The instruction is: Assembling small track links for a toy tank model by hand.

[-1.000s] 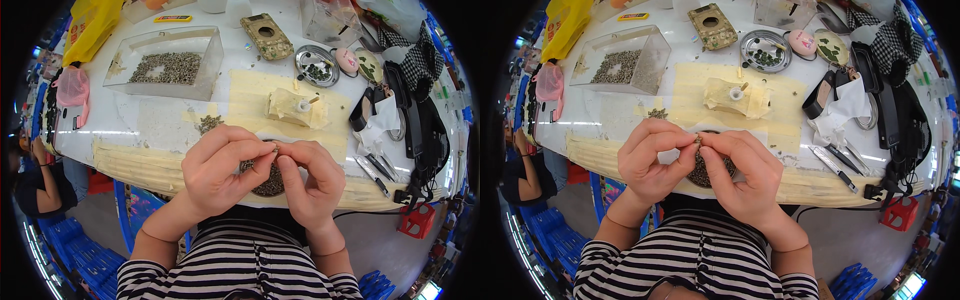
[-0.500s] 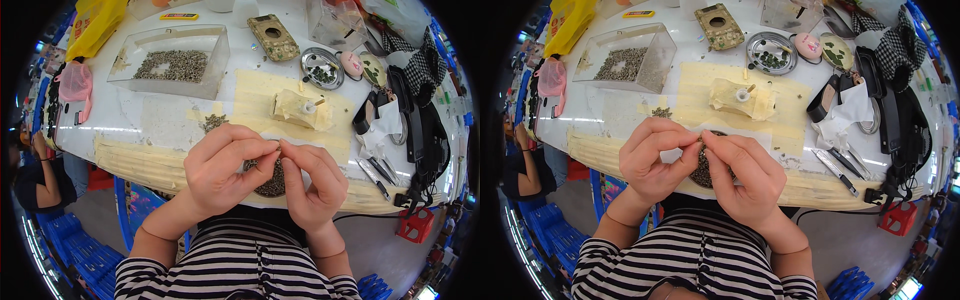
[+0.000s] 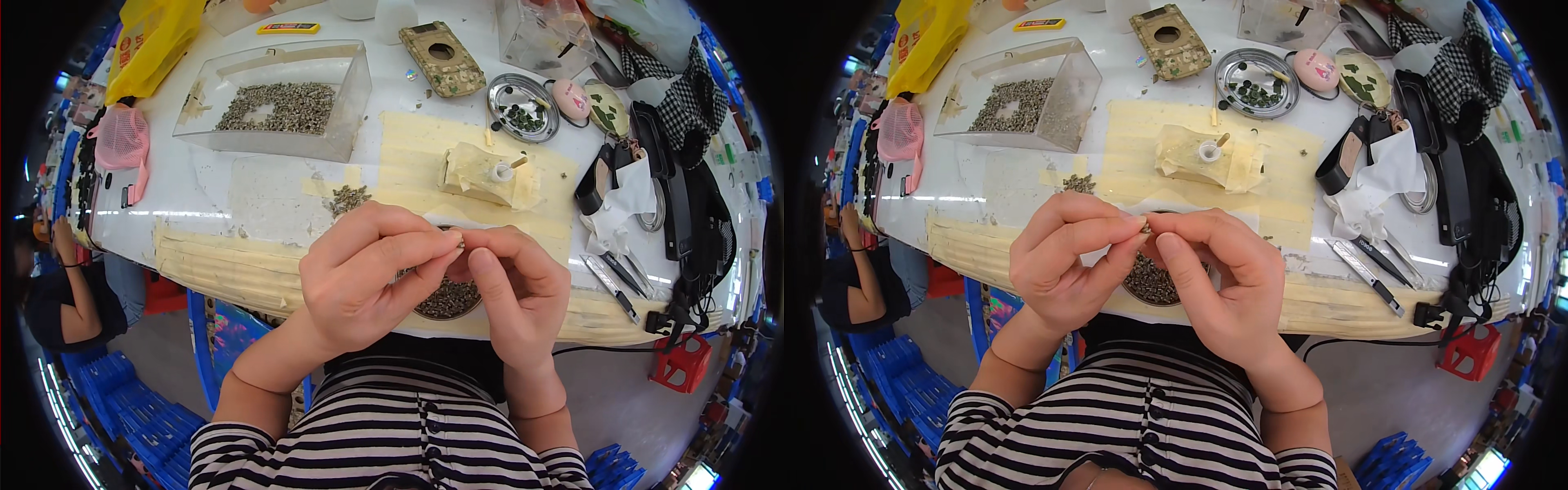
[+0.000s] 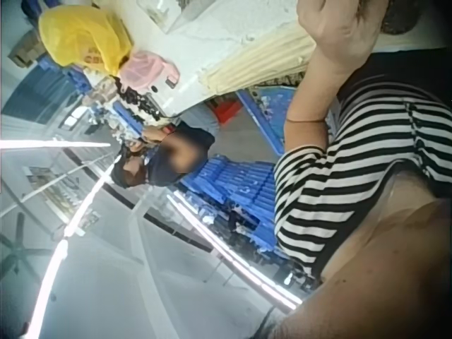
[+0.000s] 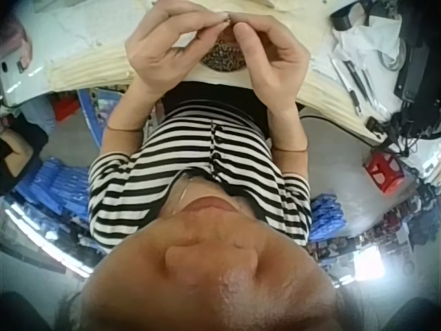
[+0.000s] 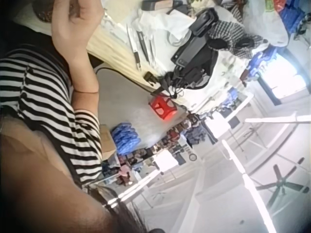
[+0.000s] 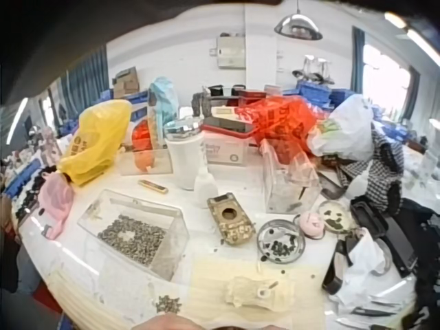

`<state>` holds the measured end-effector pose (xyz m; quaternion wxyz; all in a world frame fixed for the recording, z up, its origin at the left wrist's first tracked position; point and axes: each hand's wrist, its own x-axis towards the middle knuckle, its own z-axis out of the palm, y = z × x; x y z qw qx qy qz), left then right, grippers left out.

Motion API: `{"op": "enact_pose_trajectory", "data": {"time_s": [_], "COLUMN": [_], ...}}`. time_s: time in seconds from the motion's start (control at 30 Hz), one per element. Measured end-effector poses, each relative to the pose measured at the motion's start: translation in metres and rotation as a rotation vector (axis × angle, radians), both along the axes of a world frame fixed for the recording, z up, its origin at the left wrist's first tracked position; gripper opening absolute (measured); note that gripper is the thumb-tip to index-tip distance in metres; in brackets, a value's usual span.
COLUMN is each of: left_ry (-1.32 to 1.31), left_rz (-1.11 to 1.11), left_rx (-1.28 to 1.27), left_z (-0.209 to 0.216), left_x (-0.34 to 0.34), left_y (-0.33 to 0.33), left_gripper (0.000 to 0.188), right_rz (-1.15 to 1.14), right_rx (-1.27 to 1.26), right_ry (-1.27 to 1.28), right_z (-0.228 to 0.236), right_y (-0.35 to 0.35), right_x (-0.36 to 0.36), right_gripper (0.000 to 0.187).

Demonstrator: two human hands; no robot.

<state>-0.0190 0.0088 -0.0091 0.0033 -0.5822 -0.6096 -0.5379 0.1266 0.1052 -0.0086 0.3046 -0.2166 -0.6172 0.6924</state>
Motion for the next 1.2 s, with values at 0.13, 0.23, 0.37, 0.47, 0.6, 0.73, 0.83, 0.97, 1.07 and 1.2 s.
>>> {"op": "enact_pose_trajectory", "data": {"time_s": [0.13, 0.23, 0.37, 0.47, 0.6, 0.73, 0.83, 0.97, 1.07, 1.2], "left_ry": [-0.007, 0.019, 0.004, -0.024, -0.081, -0.104, -0.098, -0.087, -0.068, -0.073], "left_rz": [0.012, 0.029, 0.056, 0.077, 0.078, 0.077, 0.064, 0.039, 0.028, 0.019], "left_rx": [-0.006, 0.007, -0.017, -0.032, -0.052, -0.064, -0.052, -0.051, -0.049, -0.055], "left_z": [-0.002, -0.001, -0.002, -0.004, -0.003, -0.002, -0.002, 0.001, 0.002, 0.002], "left_x": [0.003, 0.003, 0.004, 0.004, 0.004, 0.004, 0.003, 0.003, 0.003, 0.003], "left_y": [0.000, 0.001, 0.000, 0.001, 0.001, 0.000, 0.000, -0.001, -0.001, -0.001], "left_gripper": [0.024, 0.023, 0.022, 0.022, 0.022, 0.021, 0.021, 0.021, 0.021, 0.020], "right_rz": [-0.006, -0.029, -0.049, -0.103, -0.174, -0.203, -0.185, -0.155, -0.148, -0.128], "right_rx": [-0.115, -0.132, -0.058, 0.303, 0.562, 0.678, 0.617, 0.489, 0.310, 0.256], "right_ry": [0.004, 0.010, 0.015, -0.048, 0.005, -0.027, -0.037, 0.003, -0.003, -0.007], "right_z": [0.005, 0.007, 0.003, -0.005, -0.006, -0.003, -0.006, -0.010, -0.009, -0.009], "right_y": [-0.001, -0.002, -0.002, 0.000, 0.001, 0.000, 0.000, 0.001, -0.002, -0.002], "right_x": [-0.001, -0.001, -0.001, 0.001, -0.006, -0.007, -0.006, -0.006, -0.005, -0.004], "right_gripper": [0.016, 0.016, 0.015, 0.015, 0.023, 0.026, 0.024, 0.020, 0.016, 0.015]}}
